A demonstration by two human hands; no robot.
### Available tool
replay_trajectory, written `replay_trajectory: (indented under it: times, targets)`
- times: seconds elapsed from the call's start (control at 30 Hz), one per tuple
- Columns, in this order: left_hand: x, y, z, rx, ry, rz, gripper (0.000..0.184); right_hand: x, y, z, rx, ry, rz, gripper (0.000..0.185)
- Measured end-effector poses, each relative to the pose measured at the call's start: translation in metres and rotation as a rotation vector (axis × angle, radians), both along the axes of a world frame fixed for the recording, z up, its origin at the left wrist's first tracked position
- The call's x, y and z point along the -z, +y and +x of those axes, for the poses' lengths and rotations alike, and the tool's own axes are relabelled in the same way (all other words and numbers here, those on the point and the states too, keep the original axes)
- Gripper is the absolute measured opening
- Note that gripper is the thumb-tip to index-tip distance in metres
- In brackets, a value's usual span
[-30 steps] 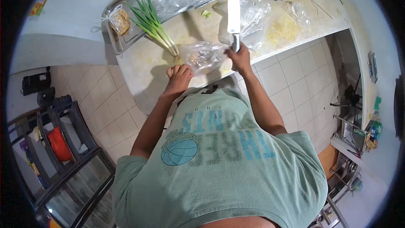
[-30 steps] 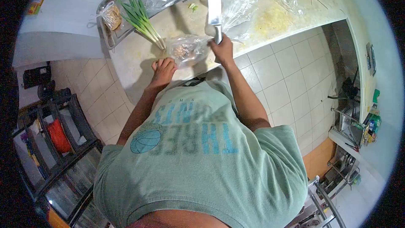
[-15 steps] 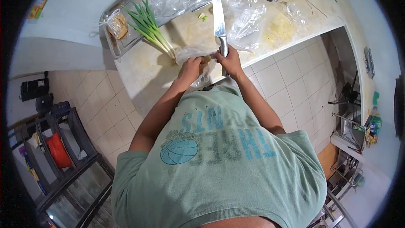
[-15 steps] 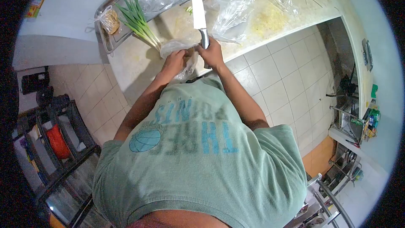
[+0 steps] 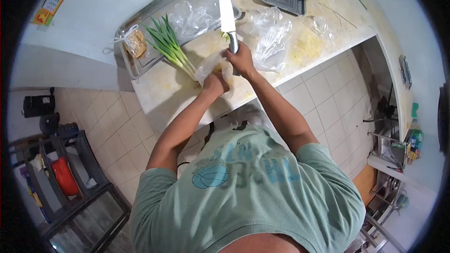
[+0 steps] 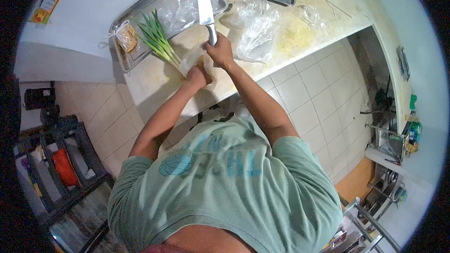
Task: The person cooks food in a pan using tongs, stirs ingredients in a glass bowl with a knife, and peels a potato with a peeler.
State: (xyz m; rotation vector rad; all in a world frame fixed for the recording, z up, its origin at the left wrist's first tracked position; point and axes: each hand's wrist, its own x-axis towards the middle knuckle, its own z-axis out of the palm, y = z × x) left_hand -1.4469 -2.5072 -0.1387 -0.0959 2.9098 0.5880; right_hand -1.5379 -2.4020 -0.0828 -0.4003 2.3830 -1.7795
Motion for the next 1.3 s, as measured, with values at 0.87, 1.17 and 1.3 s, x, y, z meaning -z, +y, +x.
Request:
replay_trajectory:
  times: [0.87,1.17,1.3]
  targets:
    - [-0.080,-0.031,0.049,-0.465,-0.135,2.402,0.048,-0.020,-0.086,-0.176,-0.091,0.078,0.025,0.028]
    - [-0.080,0.145,-0.015,-0.319,-0.819,1.978,0.047,0.006,0.289,0.030,0.200,-0.242,0.059,0.032]
    - [-0.064,0.293,-0.031,-0.139,-1.162,1.801,0.047,0.026,0.458,0.157,0.717,-0.343,0.081,0.028]
